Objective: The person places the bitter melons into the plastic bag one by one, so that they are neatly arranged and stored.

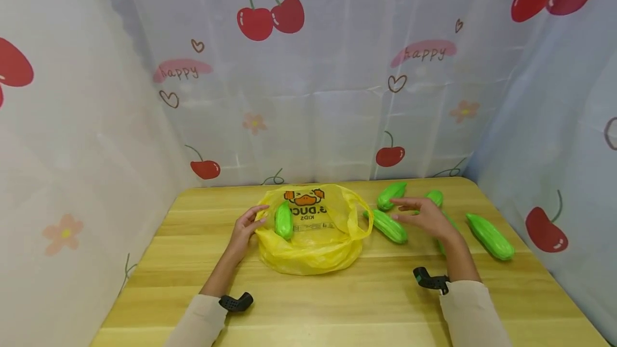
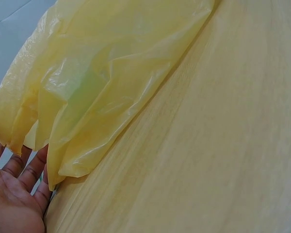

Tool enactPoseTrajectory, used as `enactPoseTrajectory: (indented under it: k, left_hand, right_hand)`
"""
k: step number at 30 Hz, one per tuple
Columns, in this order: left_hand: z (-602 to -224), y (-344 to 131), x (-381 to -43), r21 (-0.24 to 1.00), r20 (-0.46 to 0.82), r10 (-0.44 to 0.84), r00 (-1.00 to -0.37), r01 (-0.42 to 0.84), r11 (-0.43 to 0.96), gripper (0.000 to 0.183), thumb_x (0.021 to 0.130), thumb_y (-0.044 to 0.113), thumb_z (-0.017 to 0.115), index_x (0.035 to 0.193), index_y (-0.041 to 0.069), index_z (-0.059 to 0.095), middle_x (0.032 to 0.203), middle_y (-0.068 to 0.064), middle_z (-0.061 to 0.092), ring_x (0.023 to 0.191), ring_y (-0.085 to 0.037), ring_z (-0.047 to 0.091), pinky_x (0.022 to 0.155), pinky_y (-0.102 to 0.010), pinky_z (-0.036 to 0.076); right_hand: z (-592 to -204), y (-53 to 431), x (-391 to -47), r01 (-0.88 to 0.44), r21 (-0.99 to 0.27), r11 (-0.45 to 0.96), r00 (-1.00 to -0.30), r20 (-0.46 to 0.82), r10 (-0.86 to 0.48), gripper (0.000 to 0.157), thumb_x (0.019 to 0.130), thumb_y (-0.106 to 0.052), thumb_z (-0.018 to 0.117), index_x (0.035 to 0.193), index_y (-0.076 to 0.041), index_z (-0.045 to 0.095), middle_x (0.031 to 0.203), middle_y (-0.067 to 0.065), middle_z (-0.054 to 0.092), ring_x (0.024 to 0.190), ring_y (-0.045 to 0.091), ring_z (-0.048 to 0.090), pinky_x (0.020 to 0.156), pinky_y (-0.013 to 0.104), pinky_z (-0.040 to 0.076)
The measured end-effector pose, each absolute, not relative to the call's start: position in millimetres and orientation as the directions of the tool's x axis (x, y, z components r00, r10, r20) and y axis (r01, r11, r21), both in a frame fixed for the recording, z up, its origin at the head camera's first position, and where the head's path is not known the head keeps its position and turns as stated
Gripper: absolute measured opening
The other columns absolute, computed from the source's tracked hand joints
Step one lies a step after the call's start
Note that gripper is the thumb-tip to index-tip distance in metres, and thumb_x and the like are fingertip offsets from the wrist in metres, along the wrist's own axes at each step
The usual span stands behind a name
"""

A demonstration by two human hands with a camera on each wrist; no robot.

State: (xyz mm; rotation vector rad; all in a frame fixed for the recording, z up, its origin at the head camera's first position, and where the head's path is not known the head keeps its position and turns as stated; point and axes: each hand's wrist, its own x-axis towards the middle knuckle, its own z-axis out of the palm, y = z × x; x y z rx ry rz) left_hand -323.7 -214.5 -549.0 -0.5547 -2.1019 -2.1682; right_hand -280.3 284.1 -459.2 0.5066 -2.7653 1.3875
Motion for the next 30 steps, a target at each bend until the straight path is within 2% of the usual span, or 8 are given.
enactPoseTrajectory:
  k: [10,21,30]
  left_hand:
    - [-550,-214,-322,0.959,0.282,0.181,-0.942,0.276,-0.056,0.042,0.101,0.011,0.062,0.140,-0.004,0.055,0.148,-0.021,0.049,0.136,-0.016,0.043,0.100,-0.019,0.043]
    - [-547,-217,-319,0.968,0.252,0.192,-0.948,0.247,-0.050,0.043,0.102,0.007,0.059,0.143,-0.006,0.052,0.151,-0.024,0.045,0.144,-0.028,0.035,0.101,-0.016,0.041]
    - [-535,-213,-317,0.971,0.240,0.224,-0.944,0.237,-0.040,0.042,0.103,0.000,0.053,0.143,-0.012,0.047,0.152,-0.029,0.042,0.144,-0.032,0.033,0.101,-0.016,0.041]
  right_hand:
    - [-464,284,-283,-0.295,-0.781,0.551,-0.942,0.141,-0.305,0.052,0.095,-0.024,0.074,0.139,0.000,0.061,0.141,0.024,0.057,0.122,0.047,0.057,0.096,0.058,0.050]
    - [-473,278,-286,-0.241,-0.804,0.543,-0.950,0.080,-0.302,0.049,0.095,-0.023,0.073,0.138,-0.003,0.063,0.140,0.020,0.059,0.125,0.048,0.055,0.094,0.055,0.052]
    - [-484,275,-293,-0.274,-0.785,0.556,-0.940,0.097,-0.326,0.046,0.093,-0.021,0.076,0.134,-0.003,0.066,0.136,0.019,0.063,0.119,0.045,0.060,0.095,0.053,0.053]
